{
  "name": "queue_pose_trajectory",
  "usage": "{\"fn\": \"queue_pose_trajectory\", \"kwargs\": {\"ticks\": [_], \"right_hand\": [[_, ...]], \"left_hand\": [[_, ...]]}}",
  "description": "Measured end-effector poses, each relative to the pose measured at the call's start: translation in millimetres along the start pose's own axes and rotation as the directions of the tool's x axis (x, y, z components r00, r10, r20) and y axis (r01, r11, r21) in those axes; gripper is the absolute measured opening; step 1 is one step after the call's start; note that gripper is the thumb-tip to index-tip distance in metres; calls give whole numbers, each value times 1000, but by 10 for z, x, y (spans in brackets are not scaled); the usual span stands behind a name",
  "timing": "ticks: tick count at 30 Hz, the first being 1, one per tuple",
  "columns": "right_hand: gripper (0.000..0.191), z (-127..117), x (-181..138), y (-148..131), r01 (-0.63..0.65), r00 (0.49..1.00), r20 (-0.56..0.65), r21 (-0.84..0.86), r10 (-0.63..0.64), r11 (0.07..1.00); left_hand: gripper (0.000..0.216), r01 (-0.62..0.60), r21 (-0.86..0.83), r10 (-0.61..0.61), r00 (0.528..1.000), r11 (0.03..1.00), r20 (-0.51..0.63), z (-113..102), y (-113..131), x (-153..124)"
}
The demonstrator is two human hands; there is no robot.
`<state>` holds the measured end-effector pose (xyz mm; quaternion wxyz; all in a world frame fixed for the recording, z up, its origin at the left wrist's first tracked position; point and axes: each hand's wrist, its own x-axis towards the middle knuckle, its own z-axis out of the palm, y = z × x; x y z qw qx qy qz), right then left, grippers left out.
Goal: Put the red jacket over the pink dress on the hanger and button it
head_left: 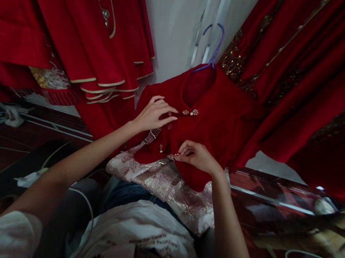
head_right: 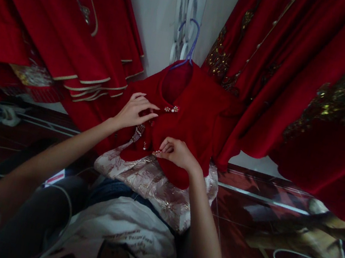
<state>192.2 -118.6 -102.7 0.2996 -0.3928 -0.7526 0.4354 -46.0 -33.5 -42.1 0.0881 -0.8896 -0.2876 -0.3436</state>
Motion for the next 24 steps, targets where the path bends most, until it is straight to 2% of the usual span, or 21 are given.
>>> {"fn": "queue_pose_trajectory", "kwargs": {"ticks": [2,4,11,16,19,24], "right_hand": [[29,-45,-39,-25,-23,999,50,12,22,1000],[29,-93,-88,-69,-46,995,91,32,42,998],[27,-260,-293,-305,-109,970,221,43,97,993],[27,-324,-373,-346,-149,947,297,62,124,987],[29,-345,-362,-309,-134,958,263,71,111,988],[27,-352,-337,-284,-63,993,107,36,59,997]], "left_hand": [[32,46,9,-45,997,999,-59,37,90,103],[33,44,23,-43,997,999,-69,69,176,207],[29,-40,96,42,999,995,-24,157,325,415],[24,-50,107,51,999,993,-6,199,361,485],[19,-78,55,77,997,995,15,194,378,521],[21,-141,41,137,987,989,78,147,385,574]]}}
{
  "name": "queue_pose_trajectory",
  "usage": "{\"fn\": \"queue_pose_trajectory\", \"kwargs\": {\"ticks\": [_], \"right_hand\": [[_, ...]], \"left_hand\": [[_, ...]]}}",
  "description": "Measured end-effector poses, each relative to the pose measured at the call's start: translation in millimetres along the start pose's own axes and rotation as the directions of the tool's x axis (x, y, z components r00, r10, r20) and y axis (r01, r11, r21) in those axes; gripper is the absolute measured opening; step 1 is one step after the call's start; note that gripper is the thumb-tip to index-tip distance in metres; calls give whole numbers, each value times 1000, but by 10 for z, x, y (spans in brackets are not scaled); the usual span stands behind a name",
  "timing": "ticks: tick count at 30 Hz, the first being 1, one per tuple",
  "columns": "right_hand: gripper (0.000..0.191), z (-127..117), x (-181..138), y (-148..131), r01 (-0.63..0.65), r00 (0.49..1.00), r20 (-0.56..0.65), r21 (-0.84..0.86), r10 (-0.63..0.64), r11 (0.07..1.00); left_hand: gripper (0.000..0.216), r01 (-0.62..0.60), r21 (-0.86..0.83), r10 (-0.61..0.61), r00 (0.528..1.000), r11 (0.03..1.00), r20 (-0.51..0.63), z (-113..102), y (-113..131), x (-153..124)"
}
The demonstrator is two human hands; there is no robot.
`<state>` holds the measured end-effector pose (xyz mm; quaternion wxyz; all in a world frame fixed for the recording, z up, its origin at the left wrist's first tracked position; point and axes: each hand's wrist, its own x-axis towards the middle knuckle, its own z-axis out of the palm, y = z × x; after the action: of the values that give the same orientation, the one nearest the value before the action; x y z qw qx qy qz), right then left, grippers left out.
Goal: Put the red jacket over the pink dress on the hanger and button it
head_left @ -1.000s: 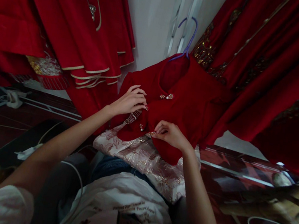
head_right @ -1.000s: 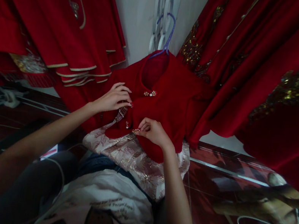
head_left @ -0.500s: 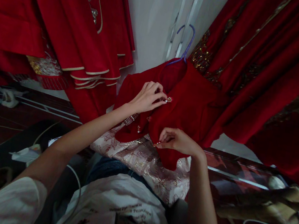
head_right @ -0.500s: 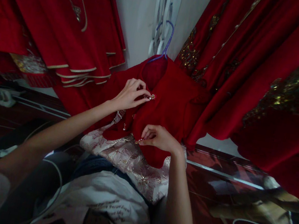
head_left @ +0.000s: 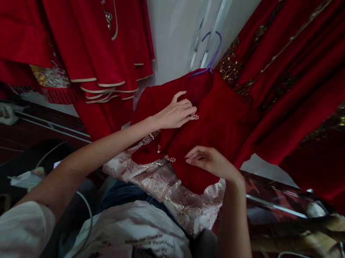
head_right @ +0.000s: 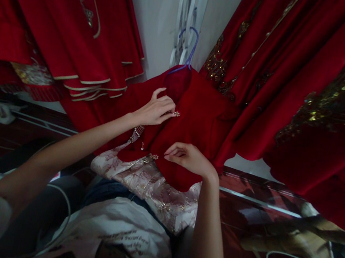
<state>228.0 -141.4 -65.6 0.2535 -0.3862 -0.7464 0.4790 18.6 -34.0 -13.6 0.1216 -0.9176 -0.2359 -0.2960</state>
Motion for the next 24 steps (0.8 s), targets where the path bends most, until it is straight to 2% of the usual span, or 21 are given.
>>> {"fn": "queue_pose_trajectory", "kwargs": {"ticks": [3,5,7,10,11,13,15,16,18,20,22,24], "right_hand": [[23,22,16,-56,47,992,-114,-37,-51,998],[24,29,77,-120,88,961,-257,-49,-97,995],[27,23,213,-196,163,875,-454,-51,-168,985],[41,18,554,-311,293,680,-683,-79,-266,953],[48,29,684,-345,319,651,-701,-97,-292,943],[61,86,919,-393,333,657,-669,-156,-348,930],[75,176,1074,-400,266,663,-658,-240,-358,934],[81,222,1111,-385,202,649,-678,-284,-345,937],[89,275,1100,-328,54,579,-749,-360,-322,932],[91,234,995,-259,-79,485,-807,-425,-338,902],[88,70,829,-211,-203,400,-837,-479,-375,854],[83,-193,649,-203,-344,353,-854,-498,-382,796]], "left_hand": [[25,-7,38,8,1000,999,-7,-31,-21,21],[27,14,63,-13,1000,998,-16,-51,-40,29],[27,40,93,-39,999,995,-19,-72,-56,33],[31,99,155,-96,995,983,-29,-95,-67,28],[35,137,177,-130,990,975,-50,-99,-69,21],[44,231,204,-210,970,951,-120,-99,-77,-9],[50,329,193,-291,935,924,-201,-95,-103,-61],[51,372,174,-327,915,912,-237,-96,-126,-96],[54,447,132,-393,868,885,-304,-112,-198,-176],[58,501,109,-434,823,858,-367,-157,-313,-259],[61,536,88,-454,781,840,-430,-235,-475,-330],[60,557,41,-476,744,830,-470,-331,-678,-382]]}}
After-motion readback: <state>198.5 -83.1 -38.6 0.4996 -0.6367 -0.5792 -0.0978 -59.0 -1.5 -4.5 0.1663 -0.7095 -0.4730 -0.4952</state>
